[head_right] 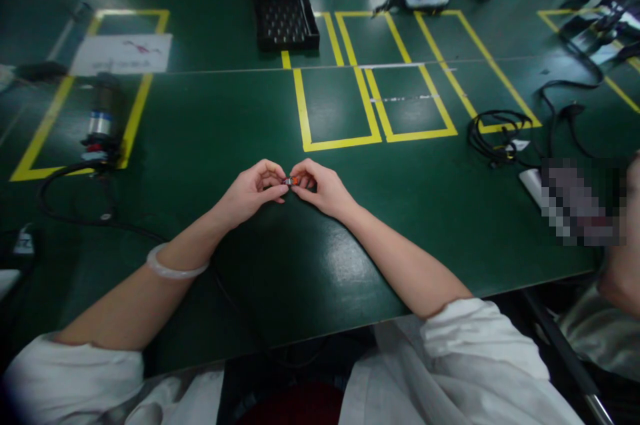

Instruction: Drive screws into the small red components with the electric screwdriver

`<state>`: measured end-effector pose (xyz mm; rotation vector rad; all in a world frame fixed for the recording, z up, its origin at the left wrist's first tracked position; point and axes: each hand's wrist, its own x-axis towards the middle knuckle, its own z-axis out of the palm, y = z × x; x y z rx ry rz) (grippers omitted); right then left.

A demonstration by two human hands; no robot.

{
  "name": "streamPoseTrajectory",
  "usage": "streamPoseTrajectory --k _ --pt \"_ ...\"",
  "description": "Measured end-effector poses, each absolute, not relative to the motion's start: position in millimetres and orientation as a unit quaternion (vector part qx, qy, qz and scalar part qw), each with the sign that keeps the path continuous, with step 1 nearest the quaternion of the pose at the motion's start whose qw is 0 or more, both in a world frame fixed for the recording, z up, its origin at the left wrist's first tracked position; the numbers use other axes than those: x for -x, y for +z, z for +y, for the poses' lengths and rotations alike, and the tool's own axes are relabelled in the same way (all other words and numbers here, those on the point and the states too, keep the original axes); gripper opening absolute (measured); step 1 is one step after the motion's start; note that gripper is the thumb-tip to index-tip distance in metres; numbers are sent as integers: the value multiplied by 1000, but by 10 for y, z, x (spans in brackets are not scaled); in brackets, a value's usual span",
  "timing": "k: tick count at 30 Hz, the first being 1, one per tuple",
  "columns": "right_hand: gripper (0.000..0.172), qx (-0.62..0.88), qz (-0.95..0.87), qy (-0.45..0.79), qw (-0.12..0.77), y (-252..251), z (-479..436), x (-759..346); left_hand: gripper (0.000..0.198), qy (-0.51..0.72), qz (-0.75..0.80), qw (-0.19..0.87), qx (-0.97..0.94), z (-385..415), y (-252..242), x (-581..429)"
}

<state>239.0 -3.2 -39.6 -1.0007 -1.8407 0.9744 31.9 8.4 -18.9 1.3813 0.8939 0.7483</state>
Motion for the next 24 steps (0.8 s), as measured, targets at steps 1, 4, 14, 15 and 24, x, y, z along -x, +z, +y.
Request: streamPoseTrajectory --k 1,4,14,15,24 --pt "17 396 -729 386 403 -398 -32 -2389 35 329 390 611 -606 84 -204 -319" --pt "19 397 -728 386 404 -405 -34 -2385 30 335 399 564 -640 75 -235 -310" --pt "22 401 -741 359 402 -405 -47 -2379 12 323 402 352 -781 7 -198 -287" --pt "22 403 -741 359 399 -406 -49 -2378 12 322 402 350 -783 7 -196 -287" --pt "14 401 -726 387 403 -367 -69 -2377 19 308 422 366 -771 7 -161 -286"
